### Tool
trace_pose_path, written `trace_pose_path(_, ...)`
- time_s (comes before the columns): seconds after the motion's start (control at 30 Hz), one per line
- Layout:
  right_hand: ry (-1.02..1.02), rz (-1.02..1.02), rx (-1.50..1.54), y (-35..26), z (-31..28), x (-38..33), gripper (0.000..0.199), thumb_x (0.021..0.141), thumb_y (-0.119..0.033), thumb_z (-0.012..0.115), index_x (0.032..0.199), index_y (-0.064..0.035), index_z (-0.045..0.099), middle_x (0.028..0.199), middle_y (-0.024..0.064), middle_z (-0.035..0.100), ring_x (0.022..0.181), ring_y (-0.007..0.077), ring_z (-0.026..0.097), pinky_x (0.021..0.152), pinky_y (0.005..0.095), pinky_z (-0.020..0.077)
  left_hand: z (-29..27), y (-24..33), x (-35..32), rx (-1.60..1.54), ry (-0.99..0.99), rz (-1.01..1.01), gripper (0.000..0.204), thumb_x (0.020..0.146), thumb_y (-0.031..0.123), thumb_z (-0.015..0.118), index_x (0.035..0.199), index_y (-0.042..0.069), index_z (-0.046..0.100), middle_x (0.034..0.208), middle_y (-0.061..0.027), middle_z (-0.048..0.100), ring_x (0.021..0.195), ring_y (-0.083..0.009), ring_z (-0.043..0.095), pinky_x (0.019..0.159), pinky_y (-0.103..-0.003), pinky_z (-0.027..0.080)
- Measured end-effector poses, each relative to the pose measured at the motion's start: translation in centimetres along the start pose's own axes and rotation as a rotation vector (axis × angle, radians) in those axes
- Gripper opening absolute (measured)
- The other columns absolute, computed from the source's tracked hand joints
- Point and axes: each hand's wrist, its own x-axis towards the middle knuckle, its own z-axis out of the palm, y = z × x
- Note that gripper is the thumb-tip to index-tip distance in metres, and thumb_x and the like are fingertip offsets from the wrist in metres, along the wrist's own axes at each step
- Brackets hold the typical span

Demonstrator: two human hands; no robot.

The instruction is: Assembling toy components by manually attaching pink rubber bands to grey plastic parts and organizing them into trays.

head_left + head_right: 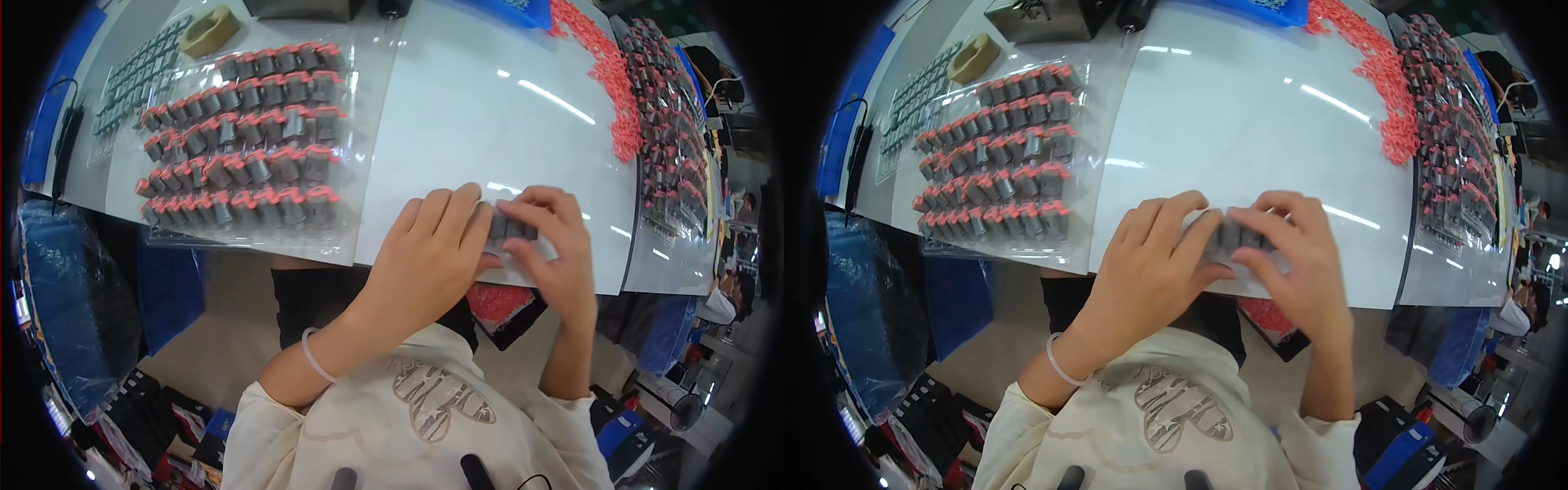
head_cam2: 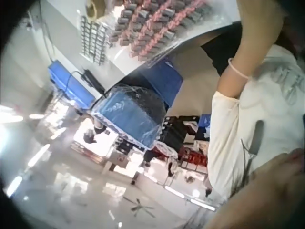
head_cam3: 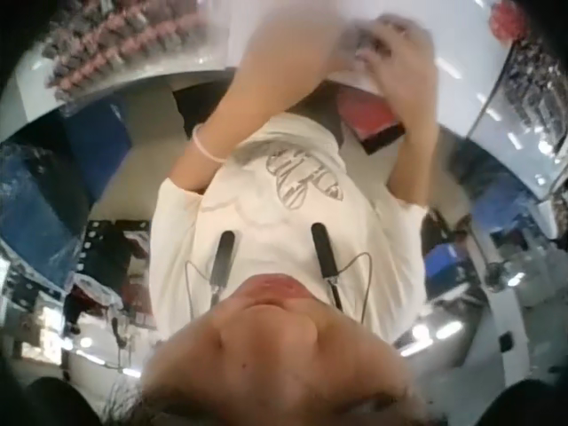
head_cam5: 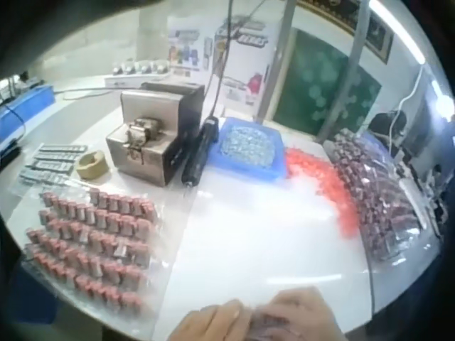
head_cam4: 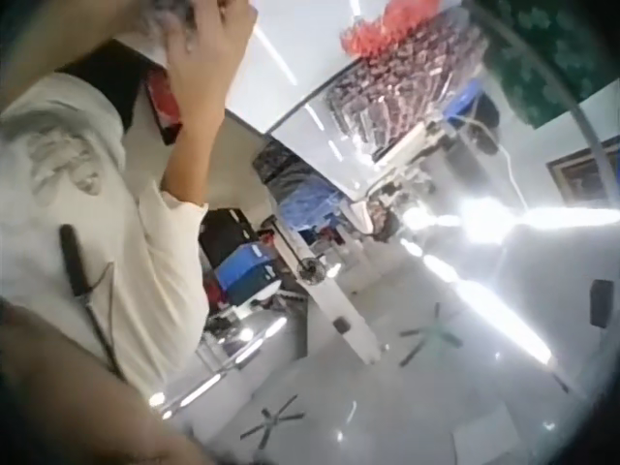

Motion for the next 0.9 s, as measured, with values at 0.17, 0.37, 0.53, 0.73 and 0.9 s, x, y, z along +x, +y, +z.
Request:
trace_pose_path(0.17, 0.081, 0.006, -0.001, 0.5, 1.1, -0.8, 0.036, 0.066, -0.006, 0.074, 0.101, -0.0067, 0.067, 0.097, 0.0088, 0.053, 0.088, 0.0239, 0.051, 0.076, 0.0331, 0.0445, 1.5, -0.2, -0.1, 0.007, 0.029, 0.040, 0.042, 0.069, 0.010, 0.075, 0.105, 0.002, 0.056, 0.100, -0.0103, 0.056, 0.086, -0.0285, 0.055, 0.074, -0.036, 0.047)
trace_pose_path(0.37, 0.037, -0.009, 0.015, 1.4, -0.5, 0.8, 0.037, 0.068, -0.007, 0.074, 0.104, -0.0080, 0.066, 0.098, 0.0079, 0.053, 0.086, 0.0240, 0.051, 0.075, 0.0324, 0.0437, -0.1, -1.6, -0.9, -0.233, 0.143, -0.010, 0.037, 0.072, -0.001, 0.073, 0.104, 0.003, 0.056, 0.101, -0.0134, 0.059, 0.082, -0.0237, 0.061, 0.066, -0.031, 0.052)
trace_pose_path(0.53, 0.120, -0.080, 0.011, 6.2, -5.7, 6.2, 0.032, 0.076, -0.007, 0.068, 0.108, -0.0078, 0.065, 0.099, 0.0047, 0.059, 0.085, 0.0167, 0.054, 0.074, 0.0273, 0.0426, -2.6, -1.3, -2.9, -0.913, 0.207, -0.337, 0.040, 0.075, -0.008, 0.070, 0.112, 0.000, 0.056, 0.105, -0.0154, 0.061, 0.089, -0.0196, 0.063, 0.072, -0.029, 0.054)
trace_pose_path(0.73, 0.192, -0.131, -0.191, 17.5, -7.4, 18.6, 0.028, 0.083, -0.013, 0.064, 0.111, -0.0092, 0.065, 0.098, 0.0048, 0.063, 0.083, 0.0149, 0.055, 0.073, 0.0278, 0.0448, -3.2, -0.8, -5.5, -1.289, 0.137, -0.529, 0.034, 0.086, 0.023, 0.068, 0.106, 0.000, 0.053, 0.095, -0.0211, 0.063, 0.076, -0.0249, 0.065, 0.061, -0.031, 0.055)
trace_pose_path(0.9, 0.265, 0.054, -0.370, 17.8, -5.3, 20.7, 0.026, 0.081, -0.021, 0.067, 0.101, -0.0039, 0.067, 0.087, 0.0080, 0.065, 0.078, 0.0175, 0.059, 0.073, 0.0305, 0.0474, -3.9, -0.7, -6.5, -1.271, 0.248, -0.630, 0.037, 0.086, 0.026, 0.068, 0.106, 0.001, 0.051, 0.091, -0.0159, 0.060, 0.074, -0.0248, 0.065, 0.058, -0.030, 0.054)
